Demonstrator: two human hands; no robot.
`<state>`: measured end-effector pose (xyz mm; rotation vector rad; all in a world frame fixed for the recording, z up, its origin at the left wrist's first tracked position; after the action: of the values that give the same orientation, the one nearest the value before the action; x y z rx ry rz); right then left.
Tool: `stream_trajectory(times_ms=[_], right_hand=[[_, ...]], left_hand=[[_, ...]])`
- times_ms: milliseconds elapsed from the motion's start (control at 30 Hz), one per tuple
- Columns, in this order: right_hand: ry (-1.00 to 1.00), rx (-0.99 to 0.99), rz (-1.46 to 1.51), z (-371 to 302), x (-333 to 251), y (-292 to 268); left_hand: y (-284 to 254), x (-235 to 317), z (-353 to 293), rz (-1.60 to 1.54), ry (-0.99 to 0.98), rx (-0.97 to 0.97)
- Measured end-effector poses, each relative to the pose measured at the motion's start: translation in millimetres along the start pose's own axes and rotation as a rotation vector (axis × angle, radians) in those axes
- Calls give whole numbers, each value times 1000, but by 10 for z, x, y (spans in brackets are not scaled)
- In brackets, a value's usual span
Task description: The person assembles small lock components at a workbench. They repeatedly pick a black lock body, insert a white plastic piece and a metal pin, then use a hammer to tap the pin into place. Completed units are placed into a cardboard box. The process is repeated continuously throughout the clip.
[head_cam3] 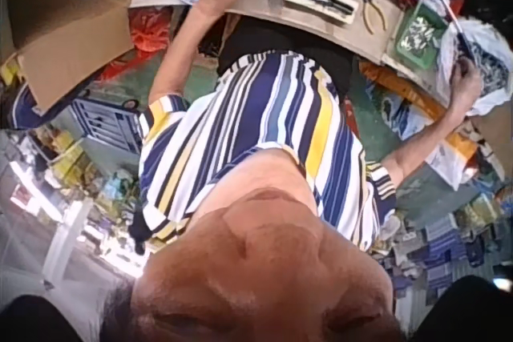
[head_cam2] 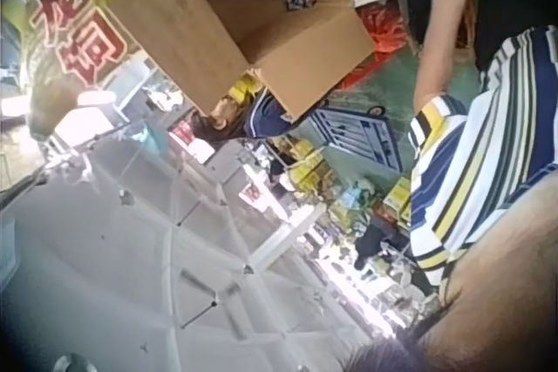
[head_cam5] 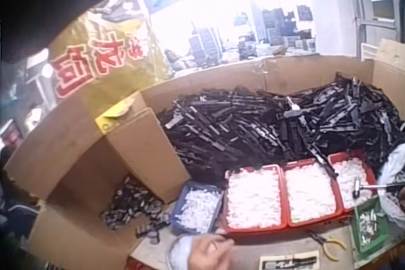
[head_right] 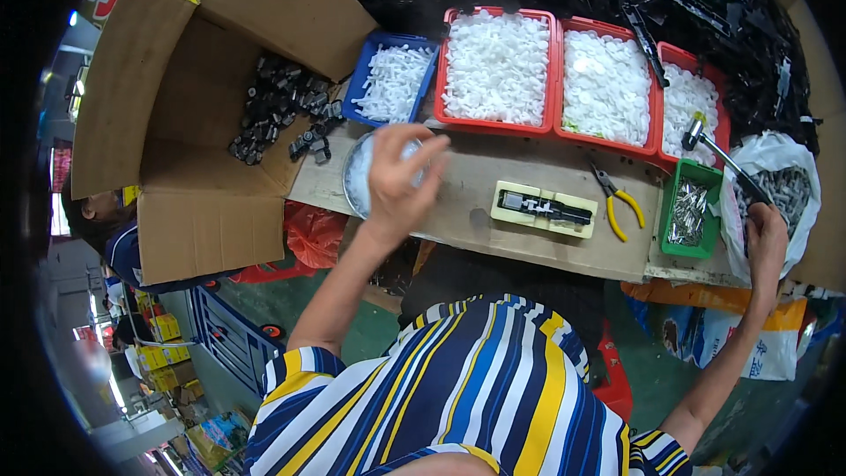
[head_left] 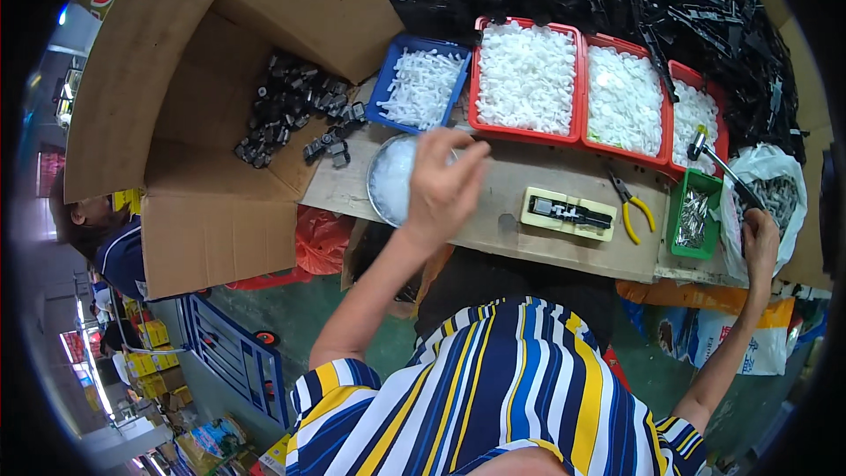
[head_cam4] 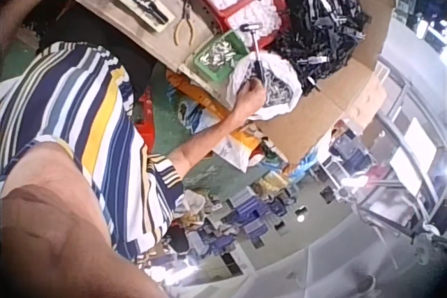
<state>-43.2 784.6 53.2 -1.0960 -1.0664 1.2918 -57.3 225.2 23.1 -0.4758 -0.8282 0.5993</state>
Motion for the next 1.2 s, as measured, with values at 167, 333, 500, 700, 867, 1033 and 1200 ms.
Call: stream_trajectory(times_ms=[167, 333, 500, 700, 867, 1033, 1200], right_hand=[[-5, -22, -14, 45, 48, 66], [-27, -23, 102, -3, 61, 47], [21, -38, 275, -68, -10, -48], [67, -40, 406, -128, 114, 27], [143, 14, 371, -67, -32, -100], [277, 63, 452, -91, -81, -242], [160, 135, 216, -118, -178, -198]], left_hand=[[-232, -594, 384, 165, -86, 85], [-177, -1069, 737, 280, -110, 76], [-48, -1327, 867, 318, -210, -17], [18, -1373, 949, 188, -165, 38], [-59, -1469, 1043, -441, -375, 226], [-86, -1309, 1156, -944, -525, 254], [-32, -1069, 1142, -987, -608, 261]])
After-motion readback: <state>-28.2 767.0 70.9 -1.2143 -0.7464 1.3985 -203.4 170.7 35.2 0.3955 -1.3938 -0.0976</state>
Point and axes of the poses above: each hand's wrist, its own z-axis towards the middle knuckle, its own y-axis out of the palm, x = y × z, the point moved 2 cm from there along z, towards the middle knuckle, and after that the axes turned 7 degrees about -z, right-handed, at the moved point
